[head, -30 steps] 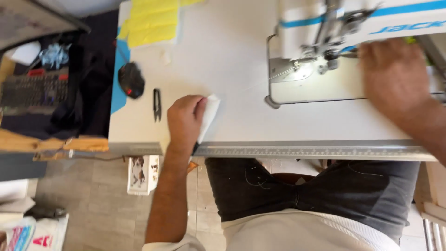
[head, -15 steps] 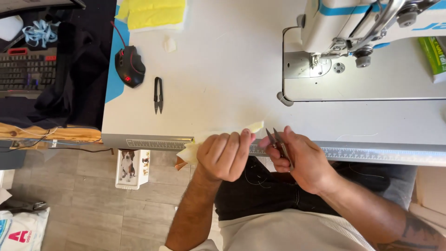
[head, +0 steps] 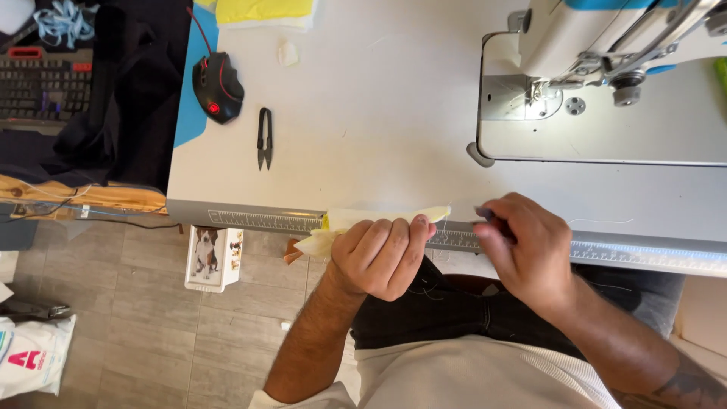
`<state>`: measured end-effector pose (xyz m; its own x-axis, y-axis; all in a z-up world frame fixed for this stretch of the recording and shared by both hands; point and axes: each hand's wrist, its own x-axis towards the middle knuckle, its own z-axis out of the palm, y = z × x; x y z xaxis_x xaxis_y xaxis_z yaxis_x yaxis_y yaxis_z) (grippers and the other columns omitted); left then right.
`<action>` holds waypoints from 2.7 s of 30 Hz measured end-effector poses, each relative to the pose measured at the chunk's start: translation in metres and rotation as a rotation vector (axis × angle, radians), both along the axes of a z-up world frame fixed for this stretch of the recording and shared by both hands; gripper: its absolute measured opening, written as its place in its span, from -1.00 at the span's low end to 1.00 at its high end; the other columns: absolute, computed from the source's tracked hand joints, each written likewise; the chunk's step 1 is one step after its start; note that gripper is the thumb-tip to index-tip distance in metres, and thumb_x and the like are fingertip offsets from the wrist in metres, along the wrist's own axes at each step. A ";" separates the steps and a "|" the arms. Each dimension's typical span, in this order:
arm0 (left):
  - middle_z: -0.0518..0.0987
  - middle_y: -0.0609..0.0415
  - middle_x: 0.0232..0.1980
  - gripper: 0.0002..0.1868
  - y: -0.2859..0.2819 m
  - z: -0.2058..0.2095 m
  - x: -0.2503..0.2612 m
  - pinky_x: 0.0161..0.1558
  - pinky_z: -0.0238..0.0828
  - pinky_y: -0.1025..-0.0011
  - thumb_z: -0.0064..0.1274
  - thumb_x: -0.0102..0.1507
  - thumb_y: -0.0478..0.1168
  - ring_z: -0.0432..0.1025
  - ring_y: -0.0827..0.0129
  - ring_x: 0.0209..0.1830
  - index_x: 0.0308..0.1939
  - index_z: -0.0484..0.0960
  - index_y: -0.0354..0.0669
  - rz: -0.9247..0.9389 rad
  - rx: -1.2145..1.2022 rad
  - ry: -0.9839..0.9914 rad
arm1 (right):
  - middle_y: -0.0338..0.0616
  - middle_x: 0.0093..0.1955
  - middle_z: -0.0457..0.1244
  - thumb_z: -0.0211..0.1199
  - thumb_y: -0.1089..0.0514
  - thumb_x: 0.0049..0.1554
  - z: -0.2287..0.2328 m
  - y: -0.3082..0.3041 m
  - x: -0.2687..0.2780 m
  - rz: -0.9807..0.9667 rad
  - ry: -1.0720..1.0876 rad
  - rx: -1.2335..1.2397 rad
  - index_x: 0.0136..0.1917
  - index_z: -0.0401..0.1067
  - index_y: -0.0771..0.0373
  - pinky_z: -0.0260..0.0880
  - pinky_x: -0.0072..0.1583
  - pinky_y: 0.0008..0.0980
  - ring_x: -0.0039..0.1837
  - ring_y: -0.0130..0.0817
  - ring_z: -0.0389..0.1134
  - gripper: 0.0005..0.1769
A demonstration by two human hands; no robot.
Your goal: Final assembly and finishing of a yellow fabric pouch using an industrial sewing machine and thread snips.
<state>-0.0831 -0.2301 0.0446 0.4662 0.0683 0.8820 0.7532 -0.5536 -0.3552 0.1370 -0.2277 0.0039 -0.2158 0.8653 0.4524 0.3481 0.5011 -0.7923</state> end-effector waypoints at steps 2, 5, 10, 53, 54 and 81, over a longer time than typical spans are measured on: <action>0.43 0.07 -0.54 -0.89 0.001 0.000 0.003 -0.55 0.30 0.56 0.07 0.30 -0.41 0.26 0.41 -0.58 -0.28 0.69 -0.27 -0.001 -0.011 0.002 | -0.08 -0.40 0.24 0.37 -0.02 0.19 -0.006 -0.003 0.001 -0.057 -0.118 0.282 -0.10 0.51 0.41 0.40 -0.34 -0.36 -0.43 -0.23 0.27 -0.62; 0.43 0.06 -0.55 -0.91 0.002 -0.001 0.010 -0.55 0.31 0.55 0.10 0.28 -0.44 0.26 0.41 -0.59 -0.30 0.69 -0.27 -0.013 -0.008 -0.001 | -0.11 -0.41 0.21 0.32 -0.02 0.22 0.004 -0.005 -0.006 -0.068 -0.154 0.415 -0.11 0.49 0.43 0.42 -0.38 -0.37 -0.45 -0.30 0.24 -0.60; 0.42 0.08 -0.55 -0.91 0.000 0.004 0.017 -0.55 0.31 0.57 0.10 0.26 -0.45 0.25 0.42 -0.59 -0.30 0.69 -0.26 -0.028 0.024 -0.023 | -0.19 -0.45 0.20 0.27 0.07 0.26 0.005 -0.002 -0.009 -0.063 -0.083 0.448 -0.20 0.51 0.38 0.37 -0.43 -0.41 -0.46 -0.27 0.29 -0.68; 0.49 0.17 -0.48 -0.86 -0.001 0.031 0.014 -0.45 0.22 0.61 -0.04 0.41 -0.27 0.28 0.51 -0.45 -0.15 0.29 -0.06 -0.434 -0.010 0.359 | -0.29 -0.48 0.14 0.25 0.04 0.14 0.049 0.015 0.056 0.750 -0.209 -0.160 -0.20 0.45 0.17 0.05 -0.40 -0.35 -0.51 -0.35 0.08 -0.82; 0.49 0.18 -0.47 -0.86 -0.001 0.031 0.014 -0.45 0.21 0.62 -0.03 0.41 -0.27 0.28 0.51 -0.46 -0.15 0.30 -0.06 -0.437 -0.012 0.368 | -0.29 -0.47 0.15 0.25 0.04 0.15 0.049 0.015 0.055 0.776 -0.202 -0.164 -0.21 0.44 0.18 0.05 -0.40 -0.34 -0.50 -0.35 0.09 -0.80; 0.59 0.09 -0.22 -0.89 -0.008 0.033 0.028 -0.24 0.38 0.56 -0.07 0.43 -0.20 0.49 0.45 -0.23 -0.04 0.35 -0.10 -0.338 0.043 0.378 | -0.05 -0.19 0.35 0.35 0.22 0.07 0.012 -0.044 0.044 0.229 0.196 -0.141 -0.11 0.48 0.33 0.41 -0.09 -0.43 -0.16 -0.28 0.38 -0.85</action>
<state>-0.0552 -0.2379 0.0774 0.7428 -0.1745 0.6463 0.3490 -0.7229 -0.5963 0.1806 -0.2717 0.0162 -0.3322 0.8617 0.3836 0.0731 0.4290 -0.9003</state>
